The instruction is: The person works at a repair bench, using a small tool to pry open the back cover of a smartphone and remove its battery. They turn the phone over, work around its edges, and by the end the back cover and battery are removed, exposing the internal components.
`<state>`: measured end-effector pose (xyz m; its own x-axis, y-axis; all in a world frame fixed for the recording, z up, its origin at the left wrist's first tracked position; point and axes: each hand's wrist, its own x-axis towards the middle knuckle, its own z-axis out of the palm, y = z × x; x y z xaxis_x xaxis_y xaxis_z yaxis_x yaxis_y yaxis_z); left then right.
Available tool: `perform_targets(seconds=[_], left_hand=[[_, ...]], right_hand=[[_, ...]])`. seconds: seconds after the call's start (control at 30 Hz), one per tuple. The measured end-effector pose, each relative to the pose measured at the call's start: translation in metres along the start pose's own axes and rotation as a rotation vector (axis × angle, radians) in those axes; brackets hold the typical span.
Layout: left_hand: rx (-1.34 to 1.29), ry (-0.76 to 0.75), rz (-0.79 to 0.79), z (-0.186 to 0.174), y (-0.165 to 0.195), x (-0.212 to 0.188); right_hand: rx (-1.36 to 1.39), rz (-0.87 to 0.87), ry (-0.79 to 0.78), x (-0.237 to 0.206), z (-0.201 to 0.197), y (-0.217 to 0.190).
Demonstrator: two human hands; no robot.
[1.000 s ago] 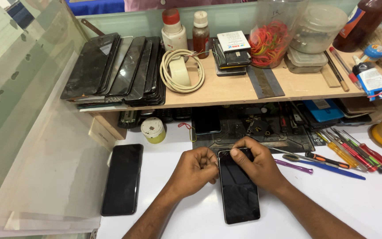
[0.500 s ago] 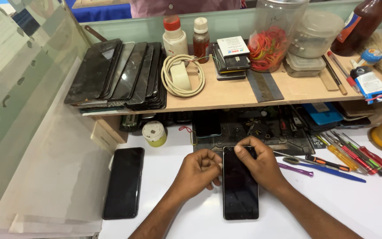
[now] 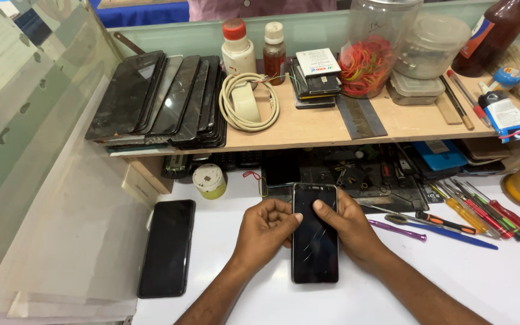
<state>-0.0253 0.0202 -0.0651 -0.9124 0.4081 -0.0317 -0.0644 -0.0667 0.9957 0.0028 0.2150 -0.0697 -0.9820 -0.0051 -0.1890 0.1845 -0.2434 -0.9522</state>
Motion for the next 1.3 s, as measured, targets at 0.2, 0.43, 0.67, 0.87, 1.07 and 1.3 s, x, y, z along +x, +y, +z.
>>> perform_targets(seconds=[0.2,0.43,0.67,0.87,1.07,1.3], left_hand=[[-0.098,0.033,-0.029,-0.001,0.001,0.003],[-0.074,0.033,-0.048,-0.003,0.001,0.002],[0.033,0.059,-0.106,-0.005,0.008,0.000],[0.152,0.058,-0.139,-0.005,0.010,-0.002],[0.197,0.050,-0.057,-0.005,0.007,-0.001],[0.040,0.077,0.015,-0.003,0.009,0.000]], right_hand=[[-0.018,0.037,-0.014,-0.001,0.001,0.002],[-0.039,0.002,-0.003,-0.001,0.000,0.003],[-0.129,-0.018,0.034,-0.002,0.002,0.007],[-0.182,-0.085,0.015,-0.002,0.001,0.011],[-0.226,-0.132,-0.006,0.000,-0.001,0.013],[-0.053,-0.067,0.033,0.001,-0.001,0.012]])
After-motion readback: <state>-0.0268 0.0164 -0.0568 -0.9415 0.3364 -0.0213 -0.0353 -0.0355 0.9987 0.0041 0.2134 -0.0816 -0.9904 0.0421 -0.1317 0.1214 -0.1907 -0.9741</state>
